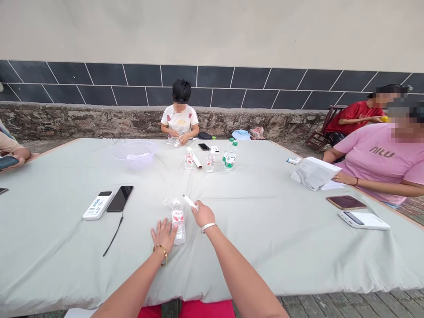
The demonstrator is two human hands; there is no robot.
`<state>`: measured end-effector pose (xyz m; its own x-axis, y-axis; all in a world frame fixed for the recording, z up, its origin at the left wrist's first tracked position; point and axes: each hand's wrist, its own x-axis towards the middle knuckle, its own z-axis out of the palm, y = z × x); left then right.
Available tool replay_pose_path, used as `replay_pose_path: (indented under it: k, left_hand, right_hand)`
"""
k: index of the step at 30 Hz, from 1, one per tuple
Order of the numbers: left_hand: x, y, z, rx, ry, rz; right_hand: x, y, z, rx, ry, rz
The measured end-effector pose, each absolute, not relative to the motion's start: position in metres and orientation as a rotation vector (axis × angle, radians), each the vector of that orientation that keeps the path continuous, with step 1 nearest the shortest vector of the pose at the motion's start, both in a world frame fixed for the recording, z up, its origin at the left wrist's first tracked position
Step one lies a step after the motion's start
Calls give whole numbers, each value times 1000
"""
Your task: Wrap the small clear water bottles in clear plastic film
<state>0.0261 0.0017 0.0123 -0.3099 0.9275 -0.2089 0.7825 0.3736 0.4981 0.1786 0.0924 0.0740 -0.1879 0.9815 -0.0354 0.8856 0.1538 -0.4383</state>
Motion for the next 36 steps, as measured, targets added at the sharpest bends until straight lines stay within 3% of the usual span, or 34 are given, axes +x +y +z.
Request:
replay_pose_path:
  k: [6, 11, 19, 24, 28, 36]
  left_hand:
    - [25, 0, 15, 1484, 2143, 424]
    - [25, 0, 15, 1484, 2135, 455]
    - [23, -1, 14, 1474, 2136, 471]
    - [22, 0, 14, 1457, 2133, 480]
    - [23, 0, 13, 1463, 2133, 468]
    - [26, -3, -3, 1501, 2181, 424]
  right_hand:
    - [145, 107, 99, -1742, -2274, 554]
    - [178, 69, 96, -1631, -2340, 651]
    - [240, 18, 94, -1235, -2380, 1351]
    - [242, 52, 50, -1794, -1912, 732]
    - [237, 63, 9, -1967, -1924, 322]
    - [233, 45, -6, -1881, -1870, 138]
